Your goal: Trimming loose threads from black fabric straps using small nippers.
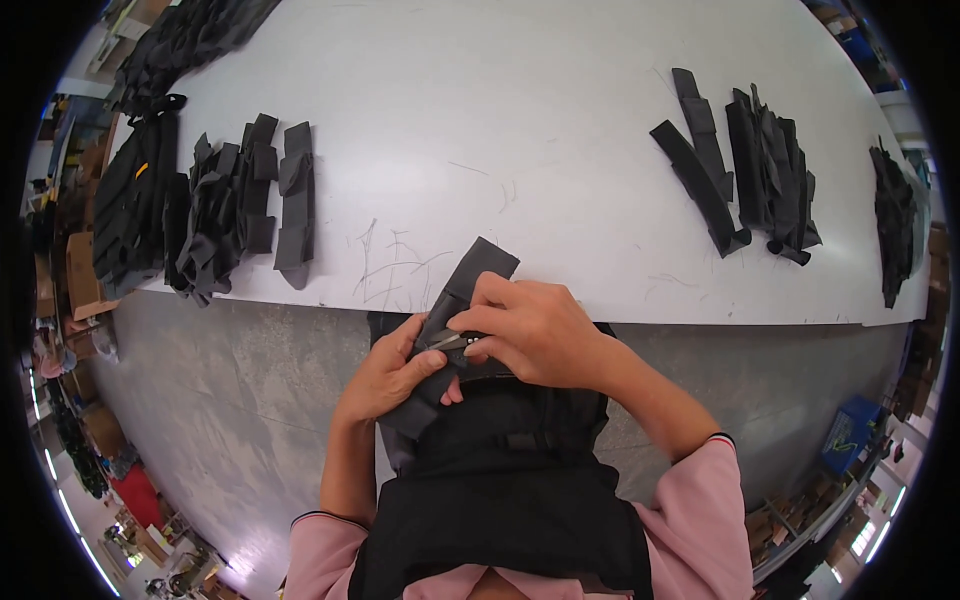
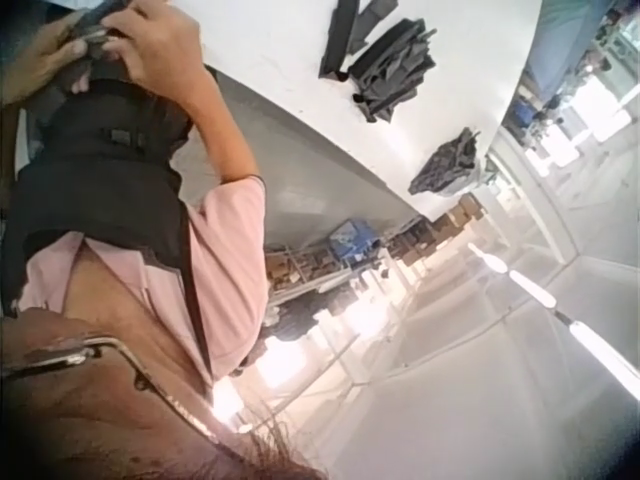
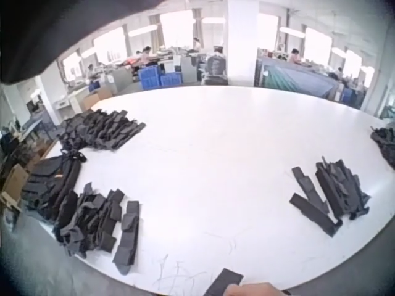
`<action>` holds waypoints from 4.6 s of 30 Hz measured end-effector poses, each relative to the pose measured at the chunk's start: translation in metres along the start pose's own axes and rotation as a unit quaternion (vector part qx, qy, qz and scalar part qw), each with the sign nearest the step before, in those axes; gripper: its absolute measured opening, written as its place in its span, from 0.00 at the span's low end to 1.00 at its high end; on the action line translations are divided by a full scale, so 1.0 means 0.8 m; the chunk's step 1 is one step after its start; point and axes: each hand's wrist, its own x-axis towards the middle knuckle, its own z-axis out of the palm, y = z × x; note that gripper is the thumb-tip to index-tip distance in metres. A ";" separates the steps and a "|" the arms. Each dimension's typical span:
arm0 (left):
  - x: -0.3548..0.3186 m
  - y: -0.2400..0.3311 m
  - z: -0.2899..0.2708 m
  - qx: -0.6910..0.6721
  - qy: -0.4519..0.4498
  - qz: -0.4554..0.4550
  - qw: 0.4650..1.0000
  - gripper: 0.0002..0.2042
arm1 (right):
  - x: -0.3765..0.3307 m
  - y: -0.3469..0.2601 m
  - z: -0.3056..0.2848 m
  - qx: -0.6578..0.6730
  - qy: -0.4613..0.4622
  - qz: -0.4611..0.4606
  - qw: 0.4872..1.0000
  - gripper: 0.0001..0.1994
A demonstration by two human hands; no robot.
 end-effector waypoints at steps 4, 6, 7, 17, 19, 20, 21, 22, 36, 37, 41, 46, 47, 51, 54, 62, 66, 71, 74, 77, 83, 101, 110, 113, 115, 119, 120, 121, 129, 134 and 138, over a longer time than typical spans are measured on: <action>-0.001 0.006 0.003 0.019 0.005 -0.008 1.000 0.16 | -0.003 0.002 0.004 0.062 -0.013 0.046 0.997 0.12; 0.000 0.005 0.002 0.042 0.000 0.006 0.999 0.15 | -0.004 0.001 0.007 0.104 -0.010 0.072 0.992 0.12; 0.000 0.005 0.003 0.042 -0.001 0.005 0.999 0.15 | -0.006 0.000 0.008 0.104 -0.009 0.073 0.992 0.12; 0.004 0.002 0.004 0.008 0.013 0.011 1.000 0.15 | -0.022 -0.010 0.030 0.055 0.130 0.083 0.986 0.11; 0.005 0.000 0.003 0.020 0.012 0.013 1.000 0.15 | -0.023 -0.013 0.030 0.082 0.152 0.097 0.980 0.11; 0.006 -0.002 0.004 0.029 0.035 0.015 0.999 0.15 | -0.021 -0.012 0.030 0.085 0.131 0.126 0.980 0.11; 0.006 -0.003 0.003 0.038 0.061 0.019 0.997 0.14 | -0.019 -0.012 0.030 0.088 0.107 0.153 0.978 0.11; 0.007 -0.006 0.002 0.037 0.063 0.019 0.997 0.14 | -0.019 -0.014 0.029 0.089 0.106 0.152 0.979 0.11; 0.048 0.004 -0.011 -0.273 0.210 0.118 0.931 0.15 | -0.049 -0.027 0.040 0.023 0.101 0.117 0.988 0.16; 0.050 0.005 -0.011 -0.281 0.212 0.122 0.928 0.15 | -0.049 -0.029 0.039 -0.001 0.113 0.093 0.989 0.17; 0.051 0.009 -0.004 -0.313 0.238 0.123 0.911 0.16 | -0.049 -0.032 0.033 -0.002 0.144 0.105 0.984 0.17; 0.049 0.009 -0.002 -0.308 0.226 0.140 0.913 0.16 | -0.038 -0.036 0.044 -0.029 0.118 0.107 0.987 0.14; 0.050 0.008 -0.002 -0.308 0.211 0.158 0.914 0.16 | -0.037 -0.036 0.047 -0.030 0.119 0.108 0.987 0.14; 0.050 0.008 -0.001 -0.307 0.234 0.152 0.910 0.16 | -0.036 -0.036 0.051 -0.063 0.123 0.092 0.986 0.15; 0.050 0.005 -0.003 -0.323 0.222 0.149 0.908 0.16 | -0.038 -0.036 0.050 -0.092 0.115 0.083 0.986 0.15; 0.053 0.005 -0.006 -0.338 0.207 0.145 0.906 0.14 | -0.046 -0.035 0.038 -0.092 0.133 0.081 0.984 0.13; 0.051 0.009 -0.006 -0.331 0.204 0.154 0.908 0.13 | -0.036 -0.037 0.037 -0.078 0.127 0.074 0.986 0.14; 0.049 0.005 -0.008 -0.358 0.189 0.151 0.902 0.15 | -0.035 -0.041 0.033 -0.127 0.071 0.073 0.987 0.14; 0.047 0.000 -0.010 -0.365 0.190 0.148 0.899 0.15 | -0.036 -0.045 0.031 -0.133 0.057 0.089 0.986 0.13; 0.046 0.005 -0.005 -0.361 0.185 0.148 0.902 0.17 | -0.035 -0.044 0.035 -0.093 0.115 0.084 0.985 0.13; 0.047 -0.001 -0.013 -0.403 0.130 0.144 0.894 0.16 | -0.035 -0.046 0.030 -0.096 0.067 0.106 0.988 0.13; 0.042 0.008 -0.003 -0.366 0.088 0.103 0.921 0.16 | -0.015 -0.035 0.033 -0.013 0.007 0.047 0.999 0.13; 0.047 -0.004 -0.014 -0.442 0.066 0.039 0.894 0.15 | -0.022 -0.034 0.026 -0.089 -0.007 -0.004 0.996 0.12; 0.047 0.000 -0.010 -0.419 0.077 0.075 0.902 0.15 | -0.025 -0.036 0.025 -0.044 0.026 0.035 0.998 0.12; 0.047 0.004 -0.006 -0.414 0.079 0.076 0.904 0.15 | -0.021 -0.039 0.031 -0.023 0.072 0.026 0.997 0.12; 0.046 0.005 -0.008 -0.410 0.076 0.081 0.905 0.15 | -0.019 -0.041 0.032 -0.047 0.036 0.034 0.998 0.12; 0.045 0.005 -0.010 -0.409 0.076 0.082 0.906 0.15 | -0.022 -0.042 0.028 -0.046 0.030 0.035 0.998 0.12; 0.042 0.005 -0.011 -0.399 0.100 0.095 0.906 0.15 | -0.024 -0.042 0.025 -0.044 0.025 0.035 0.998 0.11; 0.044 0.012 -0.011 -0.363 0.161 0.141 0.907 0.17 | -0.029 -0.038 0.032 0.016 0.055 0.074 0.996 0.13; 0.043 0.001 -0.029 -0.468 0.150 0.156 0.857 0.18 | -0.049 -0.030 0.039 0.197 0.154 0.220 0.943 0.12; 0.045 0.002 -0.017 -0.526 0.125 0.166 0.825 0.20 | -0.037 -0.035 0.052 0.228 0.181 0.193 0.937 0.13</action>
